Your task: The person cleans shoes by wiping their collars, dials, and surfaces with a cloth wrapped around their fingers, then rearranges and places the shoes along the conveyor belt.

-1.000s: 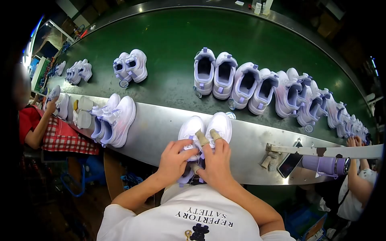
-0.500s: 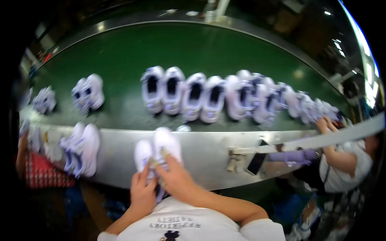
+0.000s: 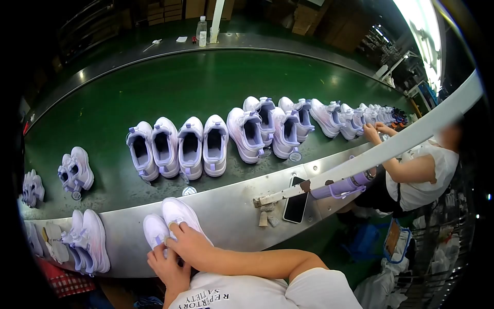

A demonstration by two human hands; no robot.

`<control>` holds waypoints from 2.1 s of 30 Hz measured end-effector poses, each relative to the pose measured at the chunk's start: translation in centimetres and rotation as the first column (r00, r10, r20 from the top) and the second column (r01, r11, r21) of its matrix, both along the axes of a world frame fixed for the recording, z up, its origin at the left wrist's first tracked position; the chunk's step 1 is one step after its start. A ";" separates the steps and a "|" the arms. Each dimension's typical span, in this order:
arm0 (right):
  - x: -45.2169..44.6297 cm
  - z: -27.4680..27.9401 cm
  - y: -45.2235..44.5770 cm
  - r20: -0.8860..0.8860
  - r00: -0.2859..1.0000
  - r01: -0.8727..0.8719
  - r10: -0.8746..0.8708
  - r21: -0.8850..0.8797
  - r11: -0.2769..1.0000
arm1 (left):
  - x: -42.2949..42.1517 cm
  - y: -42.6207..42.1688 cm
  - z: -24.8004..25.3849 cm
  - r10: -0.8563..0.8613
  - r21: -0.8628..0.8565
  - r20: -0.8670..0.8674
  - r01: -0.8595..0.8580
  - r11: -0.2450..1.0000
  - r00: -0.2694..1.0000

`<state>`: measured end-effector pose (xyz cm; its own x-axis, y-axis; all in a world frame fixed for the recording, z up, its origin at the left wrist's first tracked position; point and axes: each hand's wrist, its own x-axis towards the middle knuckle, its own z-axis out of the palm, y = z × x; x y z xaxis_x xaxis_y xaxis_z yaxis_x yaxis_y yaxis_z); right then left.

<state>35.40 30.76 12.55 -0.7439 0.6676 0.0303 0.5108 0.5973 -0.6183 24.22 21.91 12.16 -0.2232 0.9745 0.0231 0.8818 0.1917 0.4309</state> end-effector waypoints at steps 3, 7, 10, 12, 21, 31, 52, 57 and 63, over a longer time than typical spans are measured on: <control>1.6 -1.0 0.3 -0.117 0.992 -0.046 0.052 0.053 0.998 | 0.2 -0.4 -0.4 0.032 0.032 0.014 -0.033 0.999 0.999; 5.1 -0.1 1.4 -0.009 0.989 -0.145 0.146 0.029 0.989 | 0.5 -0.2 -0.5 0.050 0.007 -0.002 -0.050 0.999 0.999; 3.7 -1.0 -0.4 0.044 0.990 -0.138 0.133 0.171 0.976 | 1.0 -0.2 -0.5 0.030 0.032 0.009 -0.031 0.999 1.000; 1.7 -1.0 -1.8 0.167 0.977 -0.166 0.130 0.225 0.960 | 0.9 -0.1 0.0 0.030 0.054 0.024 -0.031 0.998 0.999; 5.8 2.1 2.4 -0.162 0.986 -0.081 0.023 -0.361 0.929 | -4.5 0.2 1.9 -0.109 0.046 0.381 0.099 0.994 0.918; 7.0 1.9 4.9 -0.035 0.993 -0.115 0.110 -0.329 0.937 | -2.8 0.5 1.1 -0.130 0.118 0.427 0.087 0.989 0.895; 8.9 2.4 5.6 0.082 0.987 -0.096 0.136 -0.373 0.923 | -4.1 1.5 1.4 -0.195 0.018 0.589 0.228 0.973 0.784; 7.4 6.3 6.2 0.128 0.980 -0.109 0.155 -0.308 0.945 | -2.1 -0.5 3.1 0.104 0.155 0.415 -0.182 0.971 0.904; 1.8 2.4 4.8 -0.216 0.911 -0.398 0.351 -0.240 0.885 | 0.7 -4.6 1.8 0.434 -0.285 0.604 -0.328 0.901 0.668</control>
<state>37.20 35.58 14.92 -0.9404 0.3388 0.0293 0.1611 0.5197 -0.8390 24.94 17.31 13.97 -0.4843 0.7805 -0.3953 0.2382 0.5523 0.7989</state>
